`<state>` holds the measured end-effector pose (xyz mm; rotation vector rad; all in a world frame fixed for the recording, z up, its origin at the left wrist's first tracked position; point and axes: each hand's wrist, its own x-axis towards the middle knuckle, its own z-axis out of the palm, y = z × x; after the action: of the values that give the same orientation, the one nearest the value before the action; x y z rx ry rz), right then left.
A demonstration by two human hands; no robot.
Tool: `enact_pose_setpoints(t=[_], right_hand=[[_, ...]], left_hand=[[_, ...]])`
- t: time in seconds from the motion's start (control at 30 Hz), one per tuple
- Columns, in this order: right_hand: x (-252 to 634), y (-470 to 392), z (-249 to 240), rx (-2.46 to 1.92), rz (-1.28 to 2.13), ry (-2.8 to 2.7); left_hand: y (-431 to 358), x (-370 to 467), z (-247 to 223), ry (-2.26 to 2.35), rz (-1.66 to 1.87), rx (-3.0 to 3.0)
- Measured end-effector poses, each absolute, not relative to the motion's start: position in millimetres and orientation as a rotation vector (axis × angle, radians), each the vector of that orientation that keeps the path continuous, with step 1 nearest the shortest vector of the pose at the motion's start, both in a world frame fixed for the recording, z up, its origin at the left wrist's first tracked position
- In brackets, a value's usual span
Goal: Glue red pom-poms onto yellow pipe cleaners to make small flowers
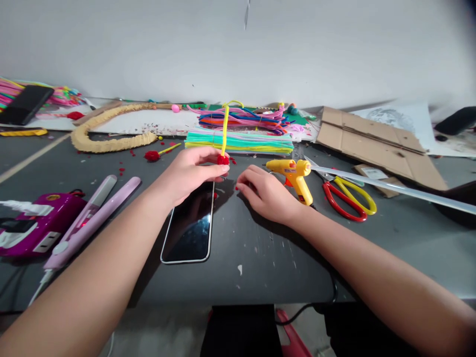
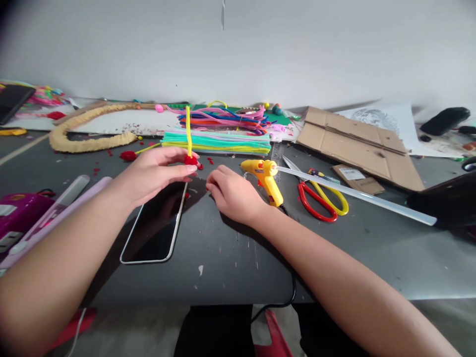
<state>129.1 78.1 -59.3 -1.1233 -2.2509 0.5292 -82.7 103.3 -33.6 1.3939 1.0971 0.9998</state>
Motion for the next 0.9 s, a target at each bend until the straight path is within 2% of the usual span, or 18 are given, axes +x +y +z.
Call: enact_pose_setpoints(t=[0.13,0.23,0.53,0.9], right_hand=[[125,79,-58,-1.078,1.062,-1.759],[119,78,-56,-1.02,1.267,-1.439],[110,77,-54,-0.902,1.433,-1.179],[108,76,-57,-0.965,1.404,-1.185]], left_hand=[[103,-82,-35,1.083,1.0,1.415],[101,-79,-36,1.084,1.008,1.454],[96,-69,-34,1.08,0.932,1.569],[94,-67,-32,1.135,0.919,1.623]])
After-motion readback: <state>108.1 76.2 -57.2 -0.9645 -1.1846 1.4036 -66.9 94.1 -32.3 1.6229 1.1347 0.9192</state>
